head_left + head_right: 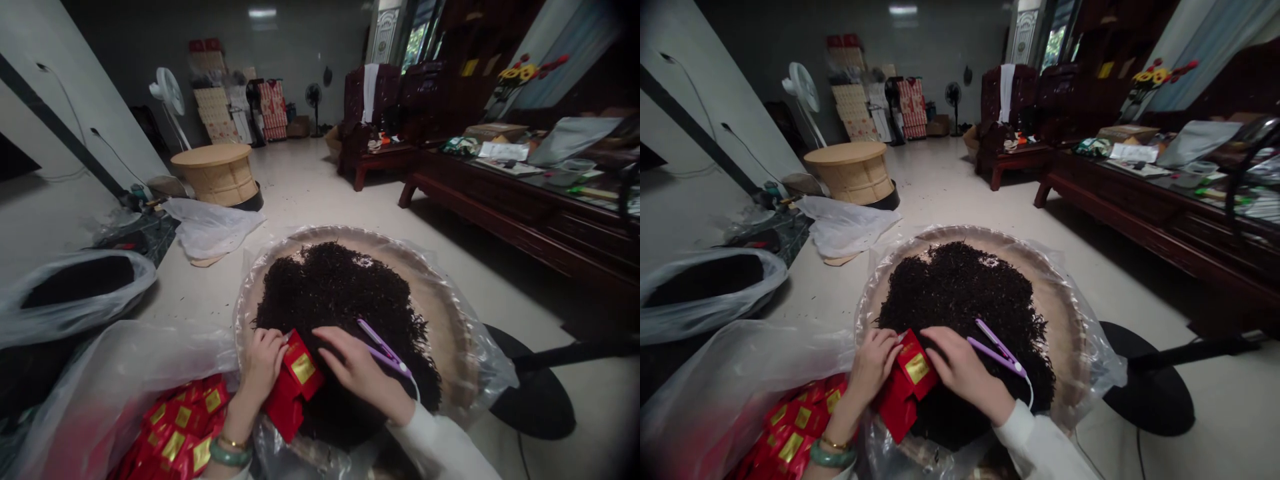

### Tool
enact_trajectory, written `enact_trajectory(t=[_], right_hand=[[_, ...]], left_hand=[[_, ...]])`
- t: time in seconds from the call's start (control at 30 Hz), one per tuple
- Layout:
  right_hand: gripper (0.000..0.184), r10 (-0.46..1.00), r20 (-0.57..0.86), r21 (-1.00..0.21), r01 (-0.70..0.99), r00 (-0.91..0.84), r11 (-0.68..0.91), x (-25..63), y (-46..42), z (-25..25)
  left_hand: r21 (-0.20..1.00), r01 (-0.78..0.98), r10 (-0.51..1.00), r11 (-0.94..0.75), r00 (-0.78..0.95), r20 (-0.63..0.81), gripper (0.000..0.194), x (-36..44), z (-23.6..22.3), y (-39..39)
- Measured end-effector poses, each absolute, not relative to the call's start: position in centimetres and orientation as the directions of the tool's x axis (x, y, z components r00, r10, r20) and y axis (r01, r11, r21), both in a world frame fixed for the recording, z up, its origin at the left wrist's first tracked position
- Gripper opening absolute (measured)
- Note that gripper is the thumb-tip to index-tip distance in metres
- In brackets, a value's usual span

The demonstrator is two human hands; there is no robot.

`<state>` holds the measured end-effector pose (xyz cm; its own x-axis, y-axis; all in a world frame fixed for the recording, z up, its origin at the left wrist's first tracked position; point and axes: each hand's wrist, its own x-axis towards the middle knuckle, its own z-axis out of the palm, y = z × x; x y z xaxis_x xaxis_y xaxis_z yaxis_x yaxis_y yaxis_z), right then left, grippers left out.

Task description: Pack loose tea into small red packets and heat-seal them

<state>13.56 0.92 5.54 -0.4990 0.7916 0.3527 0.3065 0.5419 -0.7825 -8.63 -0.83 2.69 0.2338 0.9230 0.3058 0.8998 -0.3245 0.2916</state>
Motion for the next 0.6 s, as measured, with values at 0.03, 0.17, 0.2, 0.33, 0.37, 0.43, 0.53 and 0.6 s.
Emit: enact_trajectory(t=[0.03, 0.17, 0.2, 0.33, 0.37, 0.43, 0.53, 0.6], right_hand=[[0.034, 0.728, 0.395, -0.749, 0.263, -0.56, 0.608, 12.8, 0.8, 6.0], [0.035, 0.615, 0.436, -0.636, 0.259, -0.656, 0.727, 10.6, 0.7, 6.3], [0.032, 0.633, 0.425, -0.626, 0.295, -0.647, 0.722, 10.5, 0.6, 6.2], [0.014, 0.736, 0.329, -0.645, 0.429, -0.592, 0.633, 11.3, 0.0, 6.3], [0.011, 0.763, 0.286, -0.654, 0.464, -0.58, 0.598, 11.6, -0.1, 6.5], [0.015, 0.786, 0.173, -0.663, 0.52, -0.594, 0.538, 12.1, -0.3, 7.1], [0.028, 0.697, 0.004, -0.67, 0.515, -0.717, 0.534, 12.7, 0.0, 7.3], [0.028, 0.605, -0.061, -0.678, 0.478, -0.794, 0.559, 13.0, 0.4, 6.9]], left_hand=[[0.278, 0.886, 0.905, -0.371, 0.277, 0.323, 0.021, -8.2, 3.3, -1.0], [0.215, 0.842, 0.83, -0.495, 0.384, 0.404, 0.022, -7.1, 4.7, -1.3], [0.212, 0.833, 0.816, -0.511, 0.392, 0.425, 0.021, -7.0, 4.9, -1.3], [0.257, 0.767, 0.758, -0.588, 0.411, 0.507, 0.015, -6.9, 5.4, -1.1], [0.269, 0.742, 0.74, -0.614, 0.423, 0.523, 0.016, -6.8, 5.6, -1.1], [0.269, 0.691, 0.698, -0.671, 0.465, 0.545, 0.021, -6.4, 6.2, -1.1], [0.206, 0.603, 0.595, -0.771, 0.565, 0.572, 0.029, -5.2, 7.0, -1.2], [0.145, 0.551, 0.522, -0.822, 0.627, 0.579, 0.029, -4.3, 7.5, -1.2]])
